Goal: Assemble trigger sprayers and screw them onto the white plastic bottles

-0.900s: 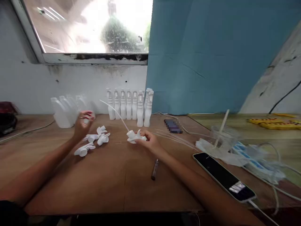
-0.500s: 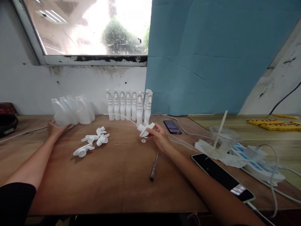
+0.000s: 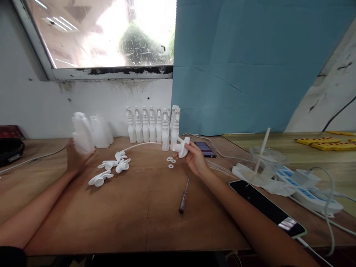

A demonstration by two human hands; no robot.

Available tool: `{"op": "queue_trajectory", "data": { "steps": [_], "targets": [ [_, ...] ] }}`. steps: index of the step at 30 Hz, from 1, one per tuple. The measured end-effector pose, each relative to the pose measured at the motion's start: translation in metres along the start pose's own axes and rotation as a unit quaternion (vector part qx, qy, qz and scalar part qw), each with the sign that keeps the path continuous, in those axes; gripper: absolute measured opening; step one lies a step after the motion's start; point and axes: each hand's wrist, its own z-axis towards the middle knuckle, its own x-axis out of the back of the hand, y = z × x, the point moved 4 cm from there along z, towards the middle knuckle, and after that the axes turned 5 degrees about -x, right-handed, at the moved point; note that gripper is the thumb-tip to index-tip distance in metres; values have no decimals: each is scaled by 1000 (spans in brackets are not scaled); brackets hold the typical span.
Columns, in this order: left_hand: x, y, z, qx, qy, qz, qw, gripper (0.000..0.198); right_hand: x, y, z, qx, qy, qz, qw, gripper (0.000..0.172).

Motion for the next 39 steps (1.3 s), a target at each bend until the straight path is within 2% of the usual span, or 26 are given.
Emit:
{"op": "queue_trajectory", "data": {
  "steps": [2,5,8,10,13,20,24,29,34,39],
  "targets": [
    [3,44,-5,-39,-30,15,999,102,9,-8,4,18,21,21,999,24],
    [5,103,-7,-167,-100,50,980,99,25,-20,10,51,61,52,996,18],
    [10,134,-6,-302,-105,83,944,95,40,-32,14,101,110,86,985,11],
    [12,137,-5,-336,-101,87,932,95,49,-38,15,135,145,106,975,9],
    [14,132,-5,-334,-96,81,934,98,59,-45,16,160,179,118,964,8],
    [12,133,-7,-327,-96,76,937,94,72,-38,22,163,181,85,966,5],
    [13,135,-7,-323,-102,61,939,93,69,-32,22,175,158,31,971,11],
    [13,134,-7,-313,-100,55,943,91,69,-35,20,171,168,61,969,16],
    [13,134,-7,-314,-101,71,941,92,65,-39,17,192,181,45,963,18],
    [15,142,-8,-321,-101,69,939,91,40,-27,10,159,126,-13,979,20]
  ]
}}
